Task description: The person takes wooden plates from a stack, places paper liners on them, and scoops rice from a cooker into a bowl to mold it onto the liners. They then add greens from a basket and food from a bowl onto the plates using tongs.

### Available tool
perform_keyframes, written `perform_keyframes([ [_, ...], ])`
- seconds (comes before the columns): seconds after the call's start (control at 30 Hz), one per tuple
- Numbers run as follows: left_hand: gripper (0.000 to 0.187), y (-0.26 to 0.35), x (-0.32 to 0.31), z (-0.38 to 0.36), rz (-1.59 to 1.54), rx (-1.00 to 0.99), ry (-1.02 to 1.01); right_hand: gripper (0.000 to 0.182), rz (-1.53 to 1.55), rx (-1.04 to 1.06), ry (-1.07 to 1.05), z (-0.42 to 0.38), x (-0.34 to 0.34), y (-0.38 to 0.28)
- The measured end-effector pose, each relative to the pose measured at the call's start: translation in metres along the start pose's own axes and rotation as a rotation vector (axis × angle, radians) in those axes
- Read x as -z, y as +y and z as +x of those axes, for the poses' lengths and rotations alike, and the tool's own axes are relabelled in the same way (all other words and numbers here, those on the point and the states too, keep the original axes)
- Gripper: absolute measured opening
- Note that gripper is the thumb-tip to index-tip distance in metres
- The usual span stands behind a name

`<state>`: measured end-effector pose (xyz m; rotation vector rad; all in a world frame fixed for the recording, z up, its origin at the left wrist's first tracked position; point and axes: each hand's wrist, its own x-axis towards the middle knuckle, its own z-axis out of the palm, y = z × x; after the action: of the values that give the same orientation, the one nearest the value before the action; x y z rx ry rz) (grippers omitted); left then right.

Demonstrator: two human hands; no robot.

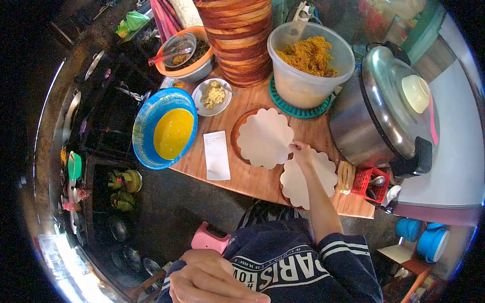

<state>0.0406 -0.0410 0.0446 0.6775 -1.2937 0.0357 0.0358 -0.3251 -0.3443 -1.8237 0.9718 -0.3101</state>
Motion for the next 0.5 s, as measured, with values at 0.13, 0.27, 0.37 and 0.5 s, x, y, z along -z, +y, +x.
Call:
perform_keyframes([
  [0.13,0.015,-0.004,0.011,0.005,0.018,-0.041,-0.076,0.024,0.414,-0.178,-0.165,0.006,0.014,-0.006],
  [0.27,0.015,-0.005,0.014,0.006,-0.149,0.028,-0.166,0.026,0.517,-0.284,-0.23,0.011,0.009,-0.021],
  [0.37,0.015,-0.004,0.004,0.005,-0.099,0.002,-0.069,0.025,0.516,-0.301,-0.258,0.018,-0.007,-0.023],
  [0.5,0.011,-0.008,0.005,0.005,-0.087,-0.053,-0.009,0.023,0.311,-0.243,-0.215,0.032,-0.024,-0.015],
])
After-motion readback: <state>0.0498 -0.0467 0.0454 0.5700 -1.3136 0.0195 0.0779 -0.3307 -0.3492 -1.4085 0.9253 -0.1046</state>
